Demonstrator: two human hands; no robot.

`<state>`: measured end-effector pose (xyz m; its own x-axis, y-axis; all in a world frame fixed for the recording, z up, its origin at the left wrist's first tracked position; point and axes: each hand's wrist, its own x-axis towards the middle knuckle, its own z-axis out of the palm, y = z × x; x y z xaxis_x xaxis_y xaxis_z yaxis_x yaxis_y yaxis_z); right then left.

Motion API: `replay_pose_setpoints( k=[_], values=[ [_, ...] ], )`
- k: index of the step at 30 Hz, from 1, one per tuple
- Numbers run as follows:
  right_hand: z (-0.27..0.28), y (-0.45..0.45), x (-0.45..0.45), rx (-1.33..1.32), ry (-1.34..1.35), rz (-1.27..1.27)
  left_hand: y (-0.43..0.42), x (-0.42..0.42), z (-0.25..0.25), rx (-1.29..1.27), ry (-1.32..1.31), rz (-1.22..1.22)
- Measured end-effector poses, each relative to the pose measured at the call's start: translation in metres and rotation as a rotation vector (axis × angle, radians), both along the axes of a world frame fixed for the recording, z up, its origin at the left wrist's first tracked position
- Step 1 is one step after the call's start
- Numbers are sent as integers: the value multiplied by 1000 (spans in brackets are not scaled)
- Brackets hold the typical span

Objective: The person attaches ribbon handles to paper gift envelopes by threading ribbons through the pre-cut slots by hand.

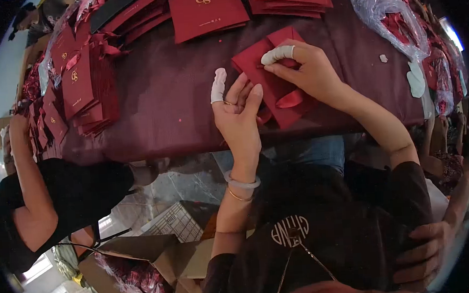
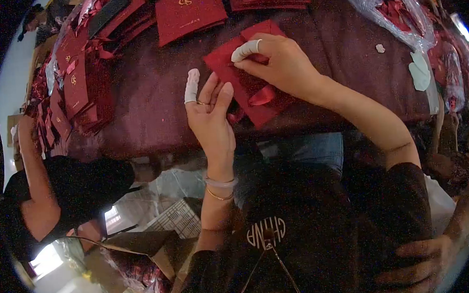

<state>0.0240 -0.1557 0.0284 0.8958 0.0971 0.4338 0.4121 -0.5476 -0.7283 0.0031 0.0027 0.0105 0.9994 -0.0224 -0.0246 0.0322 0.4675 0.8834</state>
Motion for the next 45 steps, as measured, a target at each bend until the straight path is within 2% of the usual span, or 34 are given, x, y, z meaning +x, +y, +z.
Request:
replay_pose_setpoints(
  k=[5,7,11,13,17,20,22,29,32,33,35,37,40,43,45],
  values=[
    [-2,1,0,41,46,-5,-1,-1,-1,6,-10,17],
    [-2,1,-1,-74,-71,36,-1,-3,1,7,-12,15],
    [-2,4,0,-52,-137,63,-1,-2,2,18,-2,15],
    [3,4,-1,-175,-165,77,-1,-4,2,25,-16,18],
    [3,7,-3,-244,-214,85,0,-4,0,5,-34,0],
    [4,11,-4,-379,-387,76,1,-3,0,29,-39,1],
    [8,9,-2,-604,-451,132,0,-2,-1,27,-55,8],
    [17,4,11,-591,-362,263,-1,-5,-5,52,-93,9],
    [21,3,10,-12,126,183,0,-6,-7,132,-147,34],
    [21,2,12,-14,125,181,0,-7,-7,205,-181,51],
    [19,0,13,47,237,286,-3,-10,-7,155,-161,39],
    [15,0,12,75,251,313,-1,-8,-12,294,-277,52],
    [12,-2,11,72,305,350,-1,-10,-11,380,-282,70],
    [-2,-8,14,182,328,438,-8,-12,-5,485,-290,126],
    [-3,-11,14,467,540,459,-7,-12,-1,588,-258,97]
  ],
)
